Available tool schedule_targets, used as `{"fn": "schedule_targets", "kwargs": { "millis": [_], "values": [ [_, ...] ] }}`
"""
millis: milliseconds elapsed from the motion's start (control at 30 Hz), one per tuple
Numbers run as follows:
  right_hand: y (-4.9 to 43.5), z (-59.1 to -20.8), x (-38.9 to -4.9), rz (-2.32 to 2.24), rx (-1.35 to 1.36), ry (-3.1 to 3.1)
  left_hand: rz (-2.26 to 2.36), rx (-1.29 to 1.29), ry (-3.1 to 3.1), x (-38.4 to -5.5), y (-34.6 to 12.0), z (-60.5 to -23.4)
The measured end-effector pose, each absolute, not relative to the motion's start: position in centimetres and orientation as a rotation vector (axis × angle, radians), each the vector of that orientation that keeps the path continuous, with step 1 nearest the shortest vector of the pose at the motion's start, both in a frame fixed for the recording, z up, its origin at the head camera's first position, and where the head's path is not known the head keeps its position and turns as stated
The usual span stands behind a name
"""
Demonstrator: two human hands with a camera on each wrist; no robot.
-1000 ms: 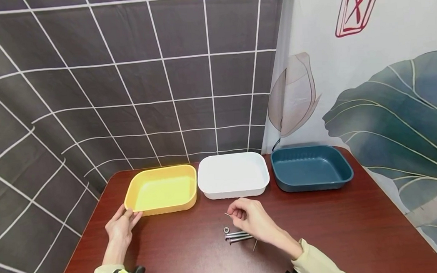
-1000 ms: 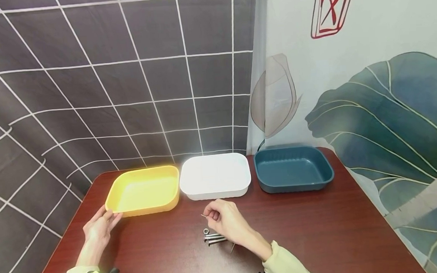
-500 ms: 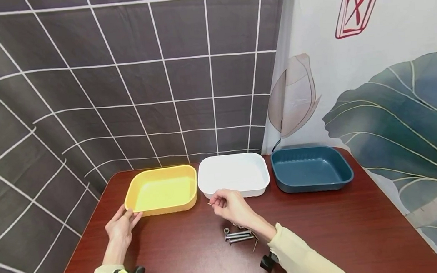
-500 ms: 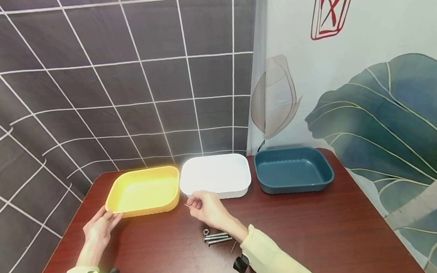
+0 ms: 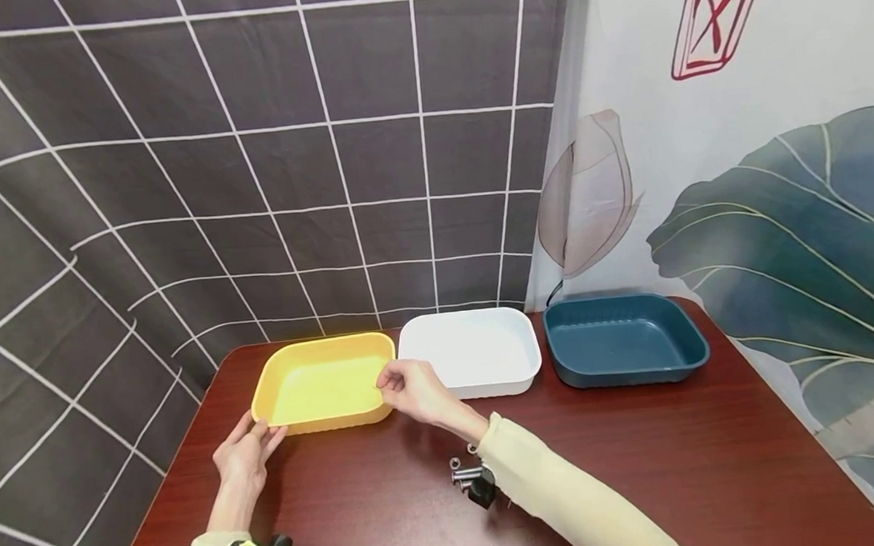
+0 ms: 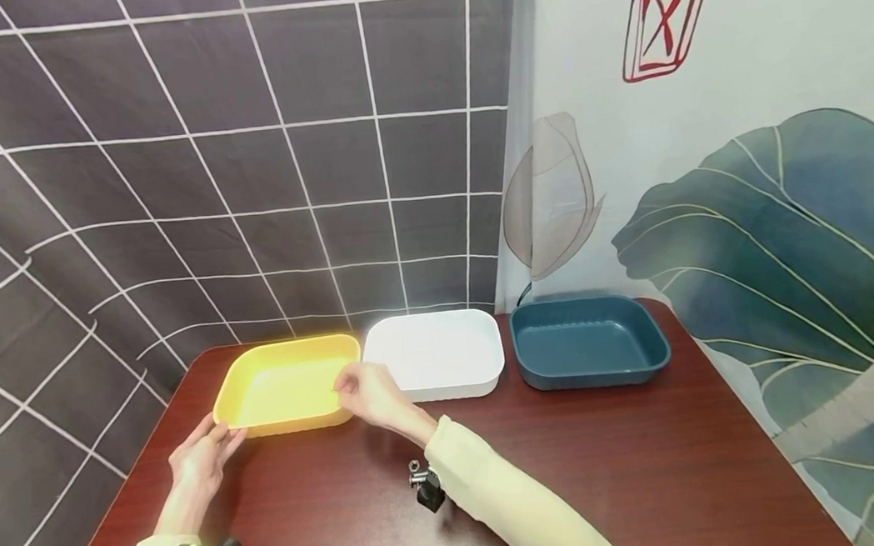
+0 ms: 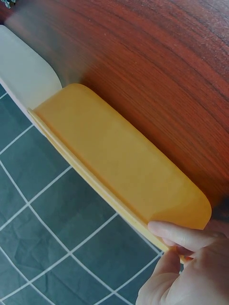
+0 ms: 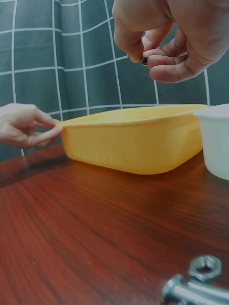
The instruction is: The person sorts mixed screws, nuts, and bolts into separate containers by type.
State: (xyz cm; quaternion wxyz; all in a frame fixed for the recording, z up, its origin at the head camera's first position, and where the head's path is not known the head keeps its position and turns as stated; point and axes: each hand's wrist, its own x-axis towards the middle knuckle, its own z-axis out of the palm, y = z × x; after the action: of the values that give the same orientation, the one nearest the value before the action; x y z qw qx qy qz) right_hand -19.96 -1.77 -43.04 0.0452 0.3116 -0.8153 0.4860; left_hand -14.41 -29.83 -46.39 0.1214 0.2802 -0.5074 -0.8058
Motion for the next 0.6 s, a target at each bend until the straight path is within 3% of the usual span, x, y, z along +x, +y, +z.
{"fn": "schedule_targets", "kwargs": {
  "millis": [600],
  "values": [
    [-5.4,-43.8,-21.9,1.411,0.936,-2.583,-2.346,0.795,-1.483,-14.4,-29.8,-46.5]
  ]
}}
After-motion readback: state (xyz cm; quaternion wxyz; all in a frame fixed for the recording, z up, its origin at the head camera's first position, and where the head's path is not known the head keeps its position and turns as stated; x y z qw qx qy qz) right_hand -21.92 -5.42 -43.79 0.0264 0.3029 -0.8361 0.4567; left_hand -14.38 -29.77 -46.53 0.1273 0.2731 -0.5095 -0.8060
